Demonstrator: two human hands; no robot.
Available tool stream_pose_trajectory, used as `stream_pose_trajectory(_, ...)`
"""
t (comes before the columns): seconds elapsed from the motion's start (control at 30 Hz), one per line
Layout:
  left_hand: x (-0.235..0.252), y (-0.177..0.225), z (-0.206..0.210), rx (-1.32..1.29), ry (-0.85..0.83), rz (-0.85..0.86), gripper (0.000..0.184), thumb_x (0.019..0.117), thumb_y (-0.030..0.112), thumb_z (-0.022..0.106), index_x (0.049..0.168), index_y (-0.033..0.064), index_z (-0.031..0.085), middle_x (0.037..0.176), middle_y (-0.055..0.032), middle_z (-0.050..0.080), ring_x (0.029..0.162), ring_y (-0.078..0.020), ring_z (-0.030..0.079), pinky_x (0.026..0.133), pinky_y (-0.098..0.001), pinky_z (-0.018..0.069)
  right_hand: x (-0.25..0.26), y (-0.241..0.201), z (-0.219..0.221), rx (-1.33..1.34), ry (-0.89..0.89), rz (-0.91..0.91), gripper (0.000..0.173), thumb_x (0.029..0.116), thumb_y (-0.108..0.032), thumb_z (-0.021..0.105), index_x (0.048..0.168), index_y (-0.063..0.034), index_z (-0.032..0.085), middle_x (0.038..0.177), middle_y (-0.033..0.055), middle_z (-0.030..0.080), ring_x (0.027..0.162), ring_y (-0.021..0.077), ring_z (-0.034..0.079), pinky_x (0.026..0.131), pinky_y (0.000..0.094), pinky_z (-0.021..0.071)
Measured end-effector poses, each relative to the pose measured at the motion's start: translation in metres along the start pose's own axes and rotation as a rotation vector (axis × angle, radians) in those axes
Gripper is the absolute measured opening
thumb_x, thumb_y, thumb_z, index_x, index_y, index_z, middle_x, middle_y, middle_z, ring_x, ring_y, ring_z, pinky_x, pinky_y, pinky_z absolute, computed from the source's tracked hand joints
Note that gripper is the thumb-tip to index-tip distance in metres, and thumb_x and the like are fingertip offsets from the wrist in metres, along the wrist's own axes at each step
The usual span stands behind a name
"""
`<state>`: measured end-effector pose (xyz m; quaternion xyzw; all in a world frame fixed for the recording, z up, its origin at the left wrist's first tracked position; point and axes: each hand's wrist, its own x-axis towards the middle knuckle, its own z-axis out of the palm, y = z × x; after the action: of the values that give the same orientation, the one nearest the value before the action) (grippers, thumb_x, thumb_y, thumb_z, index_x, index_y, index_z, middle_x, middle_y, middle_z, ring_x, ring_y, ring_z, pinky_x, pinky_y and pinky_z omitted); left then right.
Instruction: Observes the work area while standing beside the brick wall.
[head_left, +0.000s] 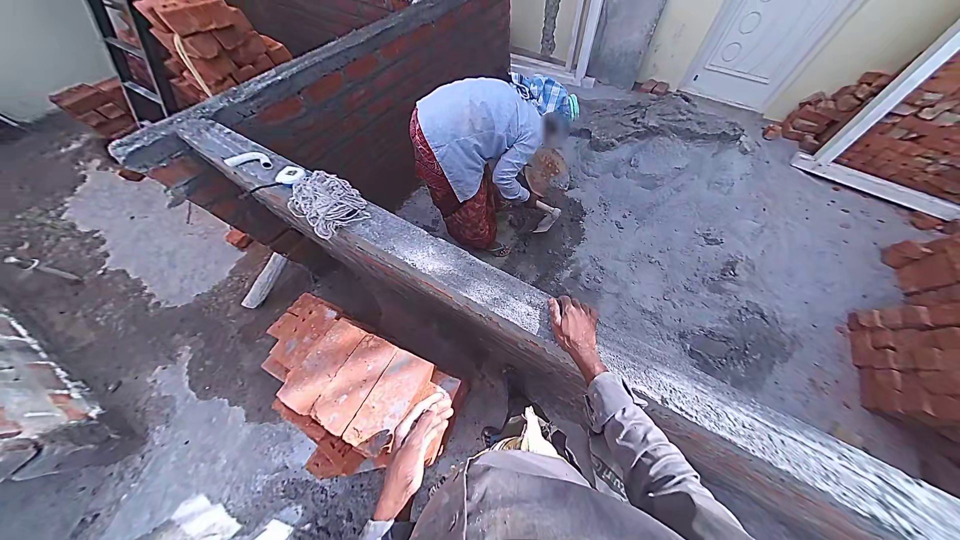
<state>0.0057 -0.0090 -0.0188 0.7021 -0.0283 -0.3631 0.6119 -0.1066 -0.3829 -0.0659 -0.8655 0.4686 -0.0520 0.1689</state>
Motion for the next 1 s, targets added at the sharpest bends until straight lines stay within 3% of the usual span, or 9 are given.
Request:
stream_pose_trajectory(0.43, 0.0036, -0.0075, 0.0037, -0.112, -0.004, -0.015, 0.034, 0.1047, 0.020, 0.051, 0.130, 0.0014, 0.064, 0.120, -0.0170, 0.071, 0.107, -0.0300, 0.071, 0.092, -0.0447, 0.0595, 0.0010, 0.0090, 0.0071, -0.025, 0.069, -0.055, 0.072, 0.1043, -0.059, 0.019, 0.116, -0.0104, 0.072, 0.111, 0.0172, 0.073, 0.111, 0.0381, 0.067, 0.097, 0.0618, 0.0466)
stream_pose_trajectory(1.0, 0.0082, -0.0055, 0.0037, -0.130, 0.017, -0.054, 0.033, 0.1045, 0.020, 0.053, 0.130, 0.0021, 0.064, 0.119, -0.0161, 0.072, 0.104, -0.0283, 0.072, 0.091, -0.0447, 0.0591, 0.0020, 0.0099, 0.0085, -0.029, 0.085, -0.067, 0.068, 0.1045, -0.057, 0.024, 0.117, -0.0110, 0.072, 0.113, 0.0175, 0.073, 0.110, 0.0388, 0.068, 0.095, 0.0635, 0.0478)
